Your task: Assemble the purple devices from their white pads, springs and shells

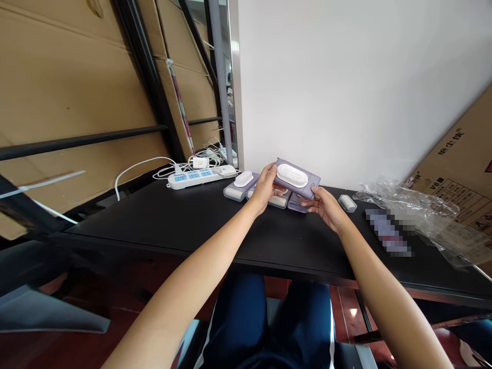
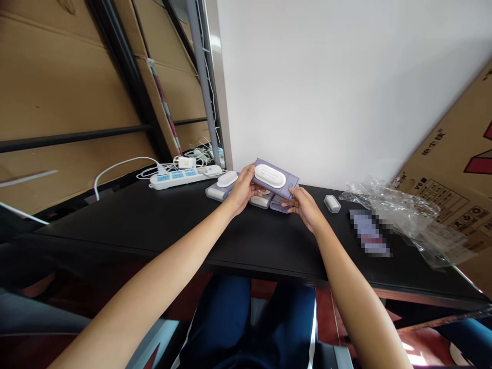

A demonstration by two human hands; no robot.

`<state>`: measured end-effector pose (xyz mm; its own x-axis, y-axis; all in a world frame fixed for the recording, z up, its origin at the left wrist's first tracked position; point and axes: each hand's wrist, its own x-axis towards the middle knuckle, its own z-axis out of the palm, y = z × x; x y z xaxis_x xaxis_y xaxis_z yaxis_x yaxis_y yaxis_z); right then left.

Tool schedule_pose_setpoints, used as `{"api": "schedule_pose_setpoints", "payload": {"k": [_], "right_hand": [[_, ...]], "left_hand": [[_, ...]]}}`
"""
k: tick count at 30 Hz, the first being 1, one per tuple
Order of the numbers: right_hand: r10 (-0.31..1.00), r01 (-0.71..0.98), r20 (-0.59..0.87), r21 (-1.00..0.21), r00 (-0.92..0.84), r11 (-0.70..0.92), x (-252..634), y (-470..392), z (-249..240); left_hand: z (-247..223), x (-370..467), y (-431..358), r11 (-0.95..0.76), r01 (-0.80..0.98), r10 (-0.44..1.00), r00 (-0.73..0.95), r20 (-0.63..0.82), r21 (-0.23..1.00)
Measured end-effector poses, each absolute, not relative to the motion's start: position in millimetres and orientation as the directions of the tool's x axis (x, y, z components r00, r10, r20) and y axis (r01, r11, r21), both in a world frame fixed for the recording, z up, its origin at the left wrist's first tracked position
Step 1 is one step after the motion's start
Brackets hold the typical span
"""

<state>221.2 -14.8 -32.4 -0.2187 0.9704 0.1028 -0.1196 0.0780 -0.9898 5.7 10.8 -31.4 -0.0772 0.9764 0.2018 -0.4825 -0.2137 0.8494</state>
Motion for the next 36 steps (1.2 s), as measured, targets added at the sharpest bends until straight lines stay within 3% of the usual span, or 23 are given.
{"api": "schedule_pose_setpoints", "payload": {"k": [5, 15, 25, 29, 36], "right_hand": [[0.97, -0.07, 0.097, -0.994, -0.223, 0.084, 221.8, -14.8, -33.3], [0.966, -0.043, 0.084, -0.996, -0.247, 0.075, 223.3, -12.8, -36.7], [0.963, -0.063, 0.094, -0.995, -0.253, 0.081, 217.7, -12.6, -36.4], [0.967, -0.038, 0.108, -0.994, -0.229, 0.102, 219.0, -14.1, -34.3], [0.976, -0.08, 0.14, -0.989, -0.17, 0.128, 229.5, -12.5, -31.0]], "left_hand": [[-33.1, 5.2, 13.1, -0.31, -0.421, 0.95, -0.104, 0.294, 0.852], [-32.8, 8.1, 11.7, -0.252, -0.47, 0.968, -0.116, 0.224, 0.846], [-27.3, 4.6, 13.0, -0.292, -0.457, 0.956, -0.16, 0.245, 0.84], [-25.5, 3.3, 14.4, -0.24, -0.513, 0.969, -0.174, 0.174, 0.824], [-17.6, -28.5, 27.4, -0.282, -0.582, 0.915, -0.403, 0.031, 0.763]]}}
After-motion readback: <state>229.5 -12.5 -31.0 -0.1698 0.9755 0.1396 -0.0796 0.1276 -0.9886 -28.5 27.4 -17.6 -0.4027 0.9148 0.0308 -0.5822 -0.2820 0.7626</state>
